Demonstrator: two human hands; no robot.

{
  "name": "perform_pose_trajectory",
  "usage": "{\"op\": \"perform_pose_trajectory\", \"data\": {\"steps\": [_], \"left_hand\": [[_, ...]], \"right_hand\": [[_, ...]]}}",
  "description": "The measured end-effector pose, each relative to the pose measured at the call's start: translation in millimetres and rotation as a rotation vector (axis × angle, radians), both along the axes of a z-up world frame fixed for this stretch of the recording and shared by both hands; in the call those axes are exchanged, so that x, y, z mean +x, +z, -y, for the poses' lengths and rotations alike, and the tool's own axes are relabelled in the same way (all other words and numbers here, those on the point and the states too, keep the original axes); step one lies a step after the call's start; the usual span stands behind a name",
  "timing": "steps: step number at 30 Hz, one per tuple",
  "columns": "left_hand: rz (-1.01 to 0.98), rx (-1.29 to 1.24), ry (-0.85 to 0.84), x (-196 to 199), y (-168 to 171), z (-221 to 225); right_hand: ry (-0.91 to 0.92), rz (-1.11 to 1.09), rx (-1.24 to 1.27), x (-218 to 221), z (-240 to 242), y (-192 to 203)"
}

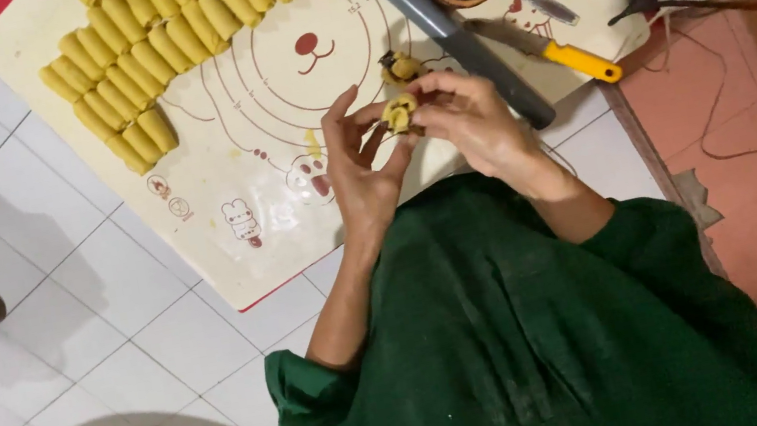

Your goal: Filling small pieces of yellow dough with chocolate paste and rolling them into cylinders.

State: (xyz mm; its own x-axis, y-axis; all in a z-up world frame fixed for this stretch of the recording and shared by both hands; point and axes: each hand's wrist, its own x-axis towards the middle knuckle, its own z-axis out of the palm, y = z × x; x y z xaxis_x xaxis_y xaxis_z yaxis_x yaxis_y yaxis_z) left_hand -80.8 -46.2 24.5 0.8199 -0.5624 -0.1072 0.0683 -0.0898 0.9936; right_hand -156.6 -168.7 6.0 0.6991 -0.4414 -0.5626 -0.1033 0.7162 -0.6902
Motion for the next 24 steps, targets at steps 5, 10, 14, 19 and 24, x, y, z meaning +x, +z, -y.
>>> {"op": "perform_pose_trajectory", "data": {"steps": [5, 10, 14, 19, 24], "left_hand": [[0.157, -0.008, 0.034, -5.6, 24.4, 13.0], [0.227, -0.016, 0.039, -6.8, 39.2, 21.0], [0.219, -0.005, 0.074, -4.0, 46.7, 27.1], [0.197, 0.003, 0.157, -3.4, 58.8, 34.1], [0.188, -0.012, 0.154, -5.3, 66.1, 39.2]], "right_hand": [[-0.028, 0.05, -0.253, -4.8, 6.7, 5.8], [0.015, 0.106, -0.36, -10.9, 16.8, 5.6], [0.258, 0.102, -0.254, -13.8, 42.1, 36.6], [0.398, 0.354, -0.364, -15.6, 54.1, 55.3], [0.321, 0.387, -0.437, -13.8, 63.1, 30.3]]}}
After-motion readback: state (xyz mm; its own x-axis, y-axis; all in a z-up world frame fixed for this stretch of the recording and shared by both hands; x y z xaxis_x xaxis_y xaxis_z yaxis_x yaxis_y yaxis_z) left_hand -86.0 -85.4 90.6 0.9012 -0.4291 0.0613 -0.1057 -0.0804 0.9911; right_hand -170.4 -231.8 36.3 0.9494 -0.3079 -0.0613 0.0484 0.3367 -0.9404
